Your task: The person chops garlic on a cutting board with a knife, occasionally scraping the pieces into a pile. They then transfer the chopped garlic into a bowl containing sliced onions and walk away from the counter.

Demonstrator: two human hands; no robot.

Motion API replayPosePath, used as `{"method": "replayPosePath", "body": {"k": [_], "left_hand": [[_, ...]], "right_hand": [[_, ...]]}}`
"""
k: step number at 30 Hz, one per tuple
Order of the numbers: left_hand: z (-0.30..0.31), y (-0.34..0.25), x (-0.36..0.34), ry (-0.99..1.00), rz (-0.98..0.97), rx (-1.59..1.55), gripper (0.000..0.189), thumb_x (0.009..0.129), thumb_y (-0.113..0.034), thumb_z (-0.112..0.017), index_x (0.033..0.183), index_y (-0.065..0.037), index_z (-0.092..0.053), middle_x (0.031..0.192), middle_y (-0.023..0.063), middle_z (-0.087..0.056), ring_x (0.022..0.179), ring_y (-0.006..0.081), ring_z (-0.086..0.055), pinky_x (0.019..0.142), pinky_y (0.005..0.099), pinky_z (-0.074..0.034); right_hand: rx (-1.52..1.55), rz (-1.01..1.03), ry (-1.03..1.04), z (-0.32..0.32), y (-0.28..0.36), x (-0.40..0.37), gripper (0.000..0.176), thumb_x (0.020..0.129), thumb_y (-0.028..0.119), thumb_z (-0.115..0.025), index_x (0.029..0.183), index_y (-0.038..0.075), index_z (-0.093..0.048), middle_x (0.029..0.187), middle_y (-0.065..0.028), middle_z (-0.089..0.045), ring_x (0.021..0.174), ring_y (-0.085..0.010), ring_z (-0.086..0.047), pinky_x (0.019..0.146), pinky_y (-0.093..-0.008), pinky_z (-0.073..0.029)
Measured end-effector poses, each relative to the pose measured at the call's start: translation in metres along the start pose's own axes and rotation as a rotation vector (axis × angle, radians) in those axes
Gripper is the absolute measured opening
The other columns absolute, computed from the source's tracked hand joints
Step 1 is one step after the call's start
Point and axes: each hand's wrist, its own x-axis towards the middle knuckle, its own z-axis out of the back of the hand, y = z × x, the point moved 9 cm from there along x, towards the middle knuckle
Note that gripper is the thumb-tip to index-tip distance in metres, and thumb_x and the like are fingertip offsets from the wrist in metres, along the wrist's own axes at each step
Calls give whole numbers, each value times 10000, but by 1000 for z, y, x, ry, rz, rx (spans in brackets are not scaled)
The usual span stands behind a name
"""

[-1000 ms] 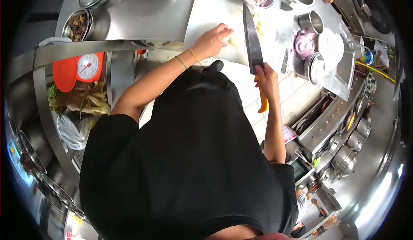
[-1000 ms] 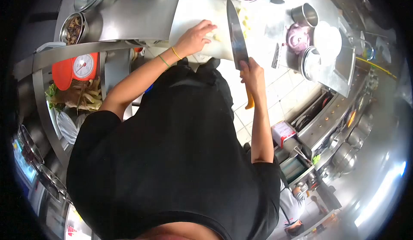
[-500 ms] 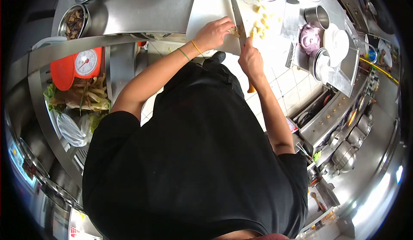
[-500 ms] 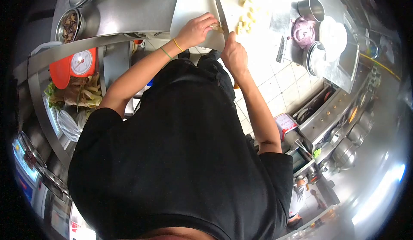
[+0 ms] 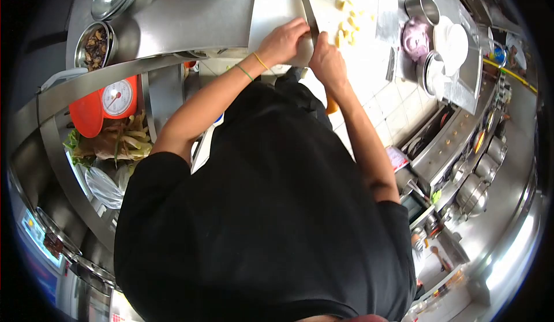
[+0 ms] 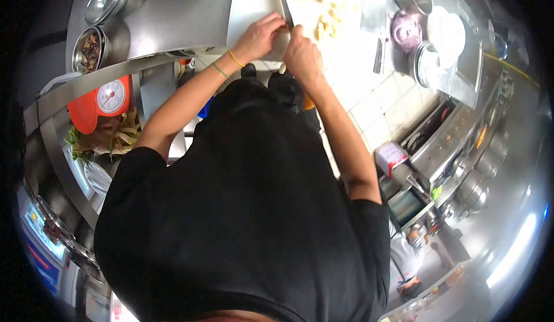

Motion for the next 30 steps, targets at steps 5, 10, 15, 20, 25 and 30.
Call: {"method": "replayPosePath", "body": {"k": [5, 10, 15, 20, 25, 30], "left_hand": [[10, 0, -5, -108, 24, -19, 270, 759, 129, -547, 992, -5, -565, 1018, 136, -561, 899, 360, -588, 743, 413, -491], [19, -2, -4, -235, 10, 11, 291, 775, 134, -528, 1019, -17, -573, 1036, 134, -560, 902, 323, -605, 780, 381, -515], [38, 5, -11, -333, 66, -101, 355, 730, 159, -467, 1024, -17, -562, 1057, 150, -535, 977, 332, -579, 832, 381, -495], [62, -14, -17, -420, 14, -22, 391, 711, 150, -465, 1055, -2, -572, 1166, 155, -561, 1110, 341, -547, 951, 403, -453], [53, -66, -11, -277, -197, 93, 510, 701, 110, -484, 1184, -28, -574, 1264, 122, -564, 1253, 318, -473, 1067, 451, -359], [1, -63, -11, 180, -219, 369, 576, 705, 18, -511, 1270, -74, -575, 1324, 37, -563, 1372, 261, -379, 1121, 620, -167]], "right_hand": [[-4, -18, 44, 12, 6, -14, 181, 822, 18, -461, 979, -65, -430, 745, -324, -629, 729, -486, -643, 669, -547, -518], [68, -53, -41, -10, 2, -8, 180, 823, 20, -466, 982, -55, -430, 748, -331, -626, 722, -489, -643, 656, -538, -522], [35, -57, -61, 19, -12, -15, 167, 885, 108, -504, 1014, 12, -458, 720, -296, -629, 689, -488, -629, 642, -551, -506], [131, -8, -210, 53, -34, -32, 170, 877, 159, -567, 1017, 71, -525, 708, -237, -644, 699, -445, -635, 631, -539, -483], [30, 1, -259, 39, -33, -37, 264, 805, 119, -669, 1023, 62, -531, 823, -193, -667, 748, -389, -655, 656, -459, -509], [2, 58, -348, 29, -25, -36, 240, 776, 120, -682, 932, 70, -507, 825, -156, -636, 723, -363, -645, 623, -469, -503]]}}
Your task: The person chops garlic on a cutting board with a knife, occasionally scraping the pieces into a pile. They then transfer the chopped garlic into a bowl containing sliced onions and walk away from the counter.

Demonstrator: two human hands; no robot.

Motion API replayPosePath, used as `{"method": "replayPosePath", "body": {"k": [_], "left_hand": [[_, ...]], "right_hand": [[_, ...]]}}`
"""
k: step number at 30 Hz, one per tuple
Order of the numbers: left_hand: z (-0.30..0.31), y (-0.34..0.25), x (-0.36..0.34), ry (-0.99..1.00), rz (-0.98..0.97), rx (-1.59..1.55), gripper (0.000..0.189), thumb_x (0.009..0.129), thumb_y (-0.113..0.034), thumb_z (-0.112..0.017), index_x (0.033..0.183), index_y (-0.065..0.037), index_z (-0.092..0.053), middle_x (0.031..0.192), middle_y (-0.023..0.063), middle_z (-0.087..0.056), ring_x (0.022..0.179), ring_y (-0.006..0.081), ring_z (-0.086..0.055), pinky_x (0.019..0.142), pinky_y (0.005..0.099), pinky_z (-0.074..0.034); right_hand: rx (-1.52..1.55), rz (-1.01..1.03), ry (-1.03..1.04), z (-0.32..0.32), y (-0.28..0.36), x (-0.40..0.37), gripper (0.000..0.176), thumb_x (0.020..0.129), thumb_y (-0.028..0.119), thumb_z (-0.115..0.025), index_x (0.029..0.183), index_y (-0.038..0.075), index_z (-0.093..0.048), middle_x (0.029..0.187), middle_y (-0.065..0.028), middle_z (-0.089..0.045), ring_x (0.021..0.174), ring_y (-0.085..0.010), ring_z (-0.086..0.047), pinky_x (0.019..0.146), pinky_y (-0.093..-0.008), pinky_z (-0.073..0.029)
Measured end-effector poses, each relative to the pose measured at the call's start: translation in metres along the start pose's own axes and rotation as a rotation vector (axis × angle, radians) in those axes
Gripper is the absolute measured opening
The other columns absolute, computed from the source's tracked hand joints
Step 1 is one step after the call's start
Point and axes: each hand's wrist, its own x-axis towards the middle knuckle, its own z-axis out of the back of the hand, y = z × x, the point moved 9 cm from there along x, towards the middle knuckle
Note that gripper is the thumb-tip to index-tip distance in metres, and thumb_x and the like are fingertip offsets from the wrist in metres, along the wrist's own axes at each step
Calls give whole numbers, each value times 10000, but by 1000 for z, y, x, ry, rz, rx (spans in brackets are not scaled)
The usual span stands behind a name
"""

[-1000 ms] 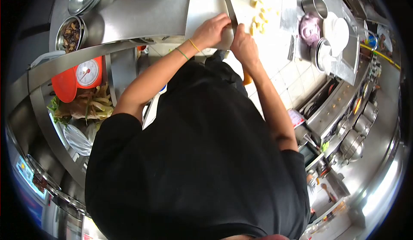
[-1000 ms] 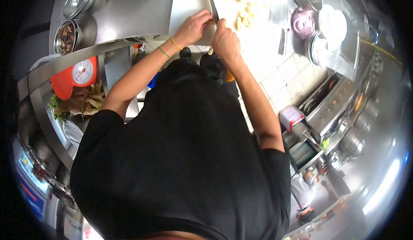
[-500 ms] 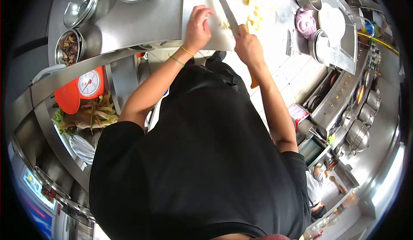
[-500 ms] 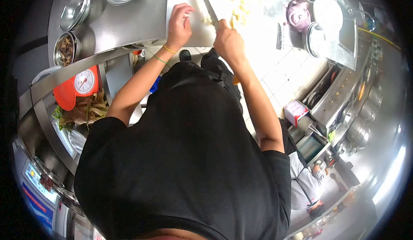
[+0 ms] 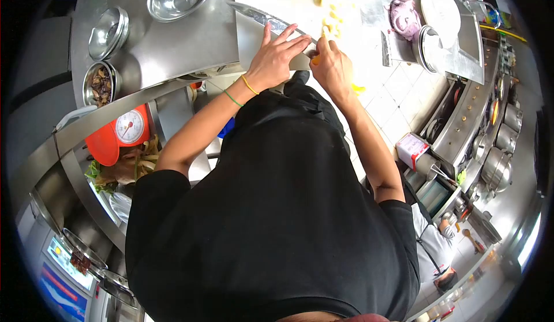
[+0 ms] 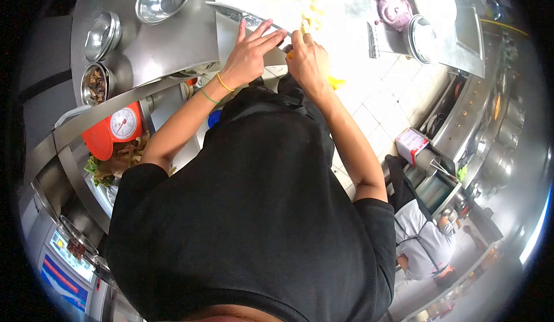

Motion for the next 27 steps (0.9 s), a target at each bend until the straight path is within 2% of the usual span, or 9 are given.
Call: {"method": "replayPosePath", "body": {"k": [3, 5, 9, 13, 15, 18, 21, 22, 27], "left_hand": [[5, 9, 2, -3, 68, 49, 585, 706, 35, -498, 1277, -72, -570, 1359, 30, -547, 1384, 251, -366, 1113, 632, -155], [35, 16, 1, -209, 91, -86, 694, 682, 110, -413, 1335, -92, -534, 1384, 35, -536, 1388, 267, -370, 1131, 626, -105], [12, -6, -13, -145, 37, -91, 714, 694, 112, -408, 1370, -97, -504, 1434, 39, -493, 1409, 261, -340, 1120, 628, -120], [-27, 7, -32, -50, 112, -61, 705, 724, 91, -428, 1402, -98, -471, 1457, 31, -466, 1425, 257, -306, 1110, 654, -114], [-25, 11, -34, -48, 151, -30, 727, 708, 113, -431, 1407, -87, -460, 1452, 49, -470, 1410, 266, -333, 1126, 607, -156], [-5, 23, -30, -171, 229, -170, 687, 732, 101, -507, 1399, -46, -437, 1410, 130, -488, 1311, 310, -441, 1073, 459, -339], [8, 44, -15, -272, 352, -279, 668, 751, 58, -603, 1390, -33, -430, 1379, 173, -480, 1260, 343, -466, 1014, 426, -406], [9, 49, -7, -235, 396, -282, 680, 753, -80, -731, 1363, -11, -438, 1318, 192, -476, 1192, 370, -496, 982, 400, -434], [-26, 54, 11, 44, 348, -239, 759, 697, -208, -821, 1313, 33, -450, 1229, 186, -475, 1118, 370, -527, 955, 396, -456]], "right_hand": [[57, 20, 58, -1, 1, -1, 276, 762, 93, -657, 984, 37, -503, 808, -208, -634, 721, -396, -645, 653, -472, -519], [182, -107, 260, -9, -9, -1, 268, 789, 113, -637, 1017, 32, -524, 761, -221, -648, 741, -398, -653, 677, -482, -517], [566, -217, 229, -13, -23, 0, 311, 820, 130, -603, 1106, 11, -568, 742, -228, -664, 704, -366, -675, 673, -443, -514], [711, -292, 250, -10, -25, 0, 298, 882, 131, -589, 1132, -24, -549, 674, -110, -644, 497, -132, -547, 499, -289, -449], [723, -321, 246, 2, -27, -3, 281, 892, 130, -574, 1126, -22, -544, 673, -108, -641, 504, -127, -546, 497, -290, -446], [719, -335, 235, 10, -43, -25, 243, 919, 142, -550, 1109, -10, -536, 671, -100, -636, 519, -116, -545, 494, -281, -439], [784, -384, 273, 6, -74, -60, 207, 948, 164, -533, 1088, 11, -528, 670, -89, -634, 522, -107, -546, 486, -263, -434], [865, -452, 329, -2, -84, -76, 192, 962, 173, -525, 1079, 22, -524, 670, -84, -634, 518, -105, -546, 478, -253, -432], [1057, -551, 467, -41, -99, -124, 267, 965, 182, -544, 1166, 16, -488, 715, -99, -635, 523, -140, -558, 471, -264, -426]]}}
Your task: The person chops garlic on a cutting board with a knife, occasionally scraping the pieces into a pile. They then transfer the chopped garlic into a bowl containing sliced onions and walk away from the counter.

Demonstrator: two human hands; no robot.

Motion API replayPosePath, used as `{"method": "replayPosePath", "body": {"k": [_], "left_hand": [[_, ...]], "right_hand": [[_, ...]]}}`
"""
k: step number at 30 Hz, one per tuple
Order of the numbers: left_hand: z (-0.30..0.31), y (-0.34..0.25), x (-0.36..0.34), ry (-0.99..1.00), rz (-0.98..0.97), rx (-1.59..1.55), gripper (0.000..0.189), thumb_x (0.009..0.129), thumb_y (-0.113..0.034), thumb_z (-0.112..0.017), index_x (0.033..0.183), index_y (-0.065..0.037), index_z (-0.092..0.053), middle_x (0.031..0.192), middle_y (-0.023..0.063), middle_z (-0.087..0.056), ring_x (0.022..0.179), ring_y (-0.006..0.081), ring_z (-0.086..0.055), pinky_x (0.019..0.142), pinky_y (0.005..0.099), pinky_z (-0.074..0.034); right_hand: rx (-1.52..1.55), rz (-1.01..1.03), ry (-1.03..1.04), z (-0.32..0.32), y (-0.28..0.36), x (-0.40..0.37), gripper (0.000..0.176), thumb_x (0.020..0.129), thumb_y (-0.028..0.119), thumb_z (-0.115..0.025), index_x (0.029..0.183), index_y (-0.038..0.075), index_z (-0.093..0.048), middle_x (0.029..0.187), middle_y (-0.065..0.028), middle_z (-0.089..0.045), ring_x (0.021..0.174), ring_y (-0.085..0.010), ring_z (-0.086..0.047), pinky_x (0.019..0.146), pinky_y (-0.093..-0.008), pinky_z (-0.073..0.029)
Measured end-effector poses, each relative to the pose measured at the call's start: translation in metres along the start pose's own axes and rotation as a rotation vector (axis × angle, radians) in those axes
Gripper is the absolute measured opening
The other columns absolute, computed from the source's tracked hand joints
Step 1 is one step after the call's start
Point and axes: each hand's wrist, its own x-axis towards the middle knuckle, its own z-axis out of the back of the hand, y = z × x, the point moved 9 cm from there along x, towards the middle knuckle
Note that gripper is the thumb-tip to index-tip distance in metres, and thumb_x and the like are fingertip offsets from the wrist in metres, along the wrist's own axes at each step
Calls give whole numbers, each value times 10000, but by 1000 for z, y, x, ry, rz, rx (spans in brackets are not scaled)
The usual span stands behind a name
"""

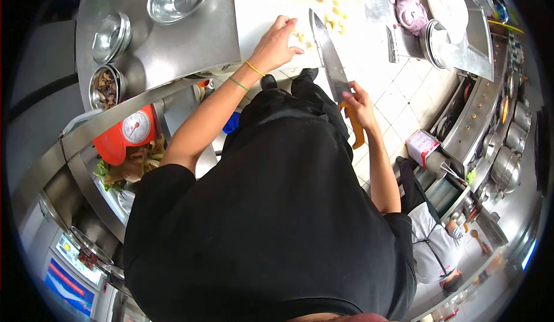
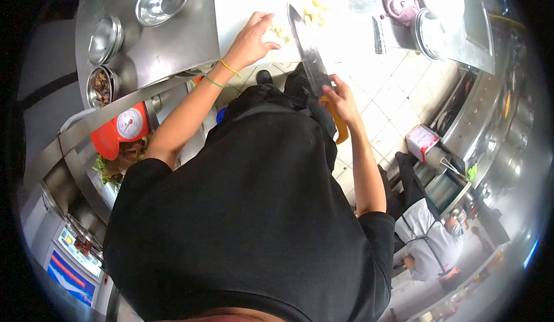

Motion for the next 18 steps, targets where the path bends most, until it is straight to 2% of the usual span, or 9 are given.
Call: {"method": "replayPosePath", "body": {"k": [2, 3, 4, 7, 14, 18], "left_hand": [[-14, -3, -1, 67, 31, -20, 776, 674, -181, -839, 1325, 31, -475, 1223, 153, -489, 992, 286, -551, 880, 361, -484], [-16, -2, -2, 27, 50, -52, 767, 642, -140, -854, 1304, 25, -501, 1186, 135, -492, 918, 262, -559, 836, 349, -498], [-19, -2, -1, 32, 43, -46, 767, 642, -140, -854, 1304, 25, -501, 1186, 135, -492, 918, 262, -559, 836, 349, -498], [-13, -3, -1, -97, 91, -60, 721, 612, -64, -858, 1259, -1, -546, 1124, 115, -498, 797, 205, -546, 750, 331, -507], [8, -3, 4, -248, 114, -113, 607, 623, 7, -835, 1184, 9, -604, 1077, 96, -508, 753, 161, -522, 705, 285, -503], [43, -22, 37, -359, 79, -173, 521, 647, 33, -817, 1135, 3, -638, 1028, 75, -532, 719, 126, -519, 652, 253, -506]], "right_hand": [[118, -18, -5, -13, -9, 5, 277, 968, 176, -541, 1185, 17, -479, 771, -103, -637, 560, -138, -574, 470, -263, -434], [141, -47, -3, -20, -15, 11, 254, 975, 160, -524, 1183, 24, -474, 777, -84, -624, 588, -130, -582, 467, -252, -430], [150, -42, -7, -23, -15, 16, 254, 975, 160, -524, 1183, 24, -474, 777, -84, -624, 588, -130, -582, 467, -252, -430], [176, 44, 145, -51, 7, 25, 222, 995, 162, -490, 1176, 33, -490, 674, -74, -601, 535, -106, -549, 469, -236, -418], [137, 49, 215, -54, 45, 30, 230, 988, 164, -498, 1176, 31, -492, 674, -70, -609, 553, -103, -559, 472, -232, -418], [35, 135, 138, -34, 89, 40, 229, 977, 159, -509, 1157, 17, -499, 675, -75, -621, 515, -108, -549, 478, -241, -422]]}}
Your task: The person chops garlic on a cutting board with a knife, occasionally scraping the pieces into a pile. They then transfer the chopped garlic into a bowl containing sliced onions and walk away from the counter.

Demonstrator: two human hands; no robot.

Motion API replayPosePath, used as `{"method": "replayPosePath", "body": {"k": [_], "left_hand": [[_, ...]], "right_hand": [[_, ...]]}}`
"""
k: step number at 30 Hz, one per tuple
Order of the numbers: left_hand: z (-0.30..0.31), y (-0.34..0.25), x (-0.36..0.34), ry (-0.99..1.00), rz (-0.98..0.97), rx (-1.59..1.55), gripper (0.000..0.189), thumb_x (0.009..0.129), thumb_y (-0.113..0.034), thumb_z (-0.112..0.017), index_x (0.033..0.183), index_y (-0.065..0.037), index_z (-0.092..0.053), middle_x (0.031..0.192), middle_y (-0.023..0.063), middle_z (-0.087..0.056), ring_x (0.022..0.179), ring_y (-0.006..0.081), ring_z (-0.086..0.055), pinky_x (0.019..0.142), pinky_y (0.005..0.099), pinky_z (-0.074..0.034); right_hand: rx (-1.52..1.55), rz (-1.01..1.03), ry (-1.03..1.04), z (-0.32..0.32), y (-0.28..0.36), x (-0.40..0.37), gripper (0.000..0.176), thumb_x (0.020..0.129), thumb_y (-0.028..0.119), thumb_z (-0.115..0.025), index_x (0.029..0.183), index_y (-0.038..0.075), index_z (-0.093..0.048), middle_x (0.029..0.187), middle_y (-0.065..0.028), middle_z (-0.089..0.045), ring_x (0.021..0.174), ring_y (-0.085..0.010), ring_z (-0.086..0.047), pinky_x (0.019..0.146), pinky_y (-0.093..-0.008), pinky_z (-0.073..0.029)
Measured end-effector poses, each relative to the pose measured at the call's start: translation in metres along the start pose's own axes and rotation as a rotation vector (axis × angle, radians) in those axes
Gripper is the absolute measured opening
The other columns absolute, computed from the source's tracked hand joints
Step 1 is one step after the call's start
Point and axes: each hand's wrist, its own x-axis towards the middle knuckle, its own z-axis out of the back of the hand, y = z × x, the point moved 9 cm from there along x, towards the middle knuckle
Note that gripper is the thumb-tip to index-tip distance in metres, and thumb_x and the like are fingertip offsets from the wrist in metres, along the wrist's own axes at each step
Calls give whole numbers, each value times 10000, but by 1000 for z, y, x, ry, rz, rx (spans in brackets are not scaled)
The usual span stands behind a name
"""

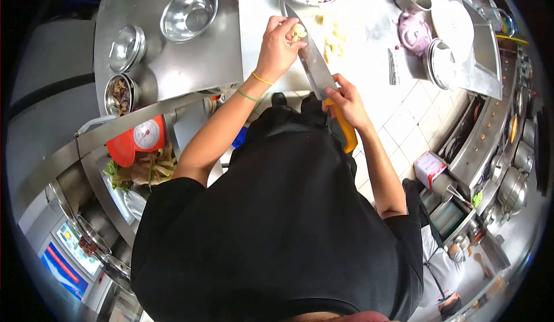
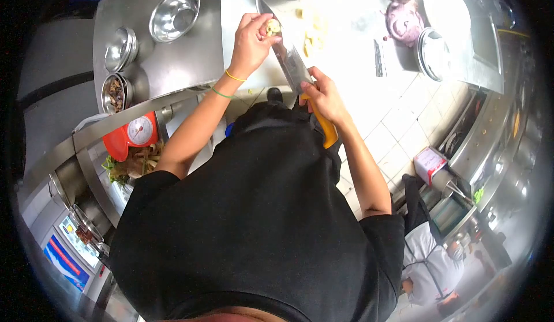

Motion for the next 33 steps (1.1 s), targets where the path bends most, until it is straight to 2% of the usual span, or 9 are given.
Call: {"method": "replayPosePath", "body": {"k": [4, 10, 12, 14, 18, 20, 22, 30, 33], "left_hand": [[10, -33, 68, -114, -176, -65, 426, 652, 54, -776, 1057, 0, -655, 954, 99, -546, 712, 178, -568, 648, 292, -510], [-3, -8, 146, -250, -201, -25, 160, 734, 44, -655, 876, 10, -719, 864, 145, -664, 706, 249, -673, 660, 311, -532], [0, -6, 151, -273, -175, 76, 137, 760, 48, -666, 871, 2, -731, 844, 88, -676, 702, 161, -665, 659, 266, -529], [11, -13, 149, -339, -152, 55, 157, 733, 71, -619, 839, 15, -721, 803, 132, -664, 694, 243, -671, 648, 294, -534], [21, -60, 118, -371, -226, 94, 123, 739, 73, -626, 819, 13, -699, 795, 114, -651, 651, 226, -637, 597, 291, -495], [-16, -62, 99, -274, -170, 105, 118, 739, 72, -622, 816, 13, -689, 788, 111, -650, 652, 230, -628, 590, 308, -483], [-82, -53, 82, 6, -131, 49, 97, 786, 61, -671, 876, 32, -692, 844, 64, -659, 699, 99, -618, 624, 225, -490], [-193, -96, 86, 94, 121, -409, 114, 747, 84, -670, 826, 33, -605, 680, 79, -605, 633, 89, -594, 600, 250, -503], [-209, -159, 100, 215, -95, -318, 119, 750, 64, -690, 786, 31, -581, 671, 64, -589, 610, 84, -569, 562, 258, -468]], "right_hand": [[-226, 104, -154, 30, 78, 19, 240, 937, 132, -524, 1133, -4, -505, 623, -88, -612, 466, -126, -540, 467, -295, -432], [-972, 473, -506, 75, 136, 59, 115, 848, 96, -521, 951, 48, -501, 612, -232, -605, 586, -428, -606, 575, -517, -476], [-1157, 474, -499, 83, 135, 66, 126, 849, 109, -540, 966, 70, -513, 620, -214, -609, 585, -409, -618, 563, -505, -484], [-1149, 509, -504, 95, 136, 68, 146, 850, 113, -548, 988, 77, -522, 636, -207, -614, 594, -406, -621, 566, -501, -485], [-1044, 628, -528, 120, 146, 64, 220, 848, 121, -572, 1065, 93, -546, 683, -178, -628, 617, -396, -628, 581, -491, -490], [-999, 607, -528, 142, 150, 53, 266, 842, 124, -595, 1103, 90, -554, 675, -182, -628, 630, -391, -630, 594, -487, -488], [-851, 545, -548, 167, 151, 37, 266, 841, 121, -608, 1100, 81, -564, 650, -186, -618, 625, -393, -628, 574, -485, -478], [-703, 380, -667, 253, 108, -32, 243, 845, 111, -621, 1075, 61, -561, 679, -209, -633, 658, -418, -630, 598, -472, -484], [-674, 203, -624, 261, 65, -44, 245, 840, 103, -622, 1066, 40, -554, 691, -215, -636, 670, -421, -632, 604, -478, -485]]}}
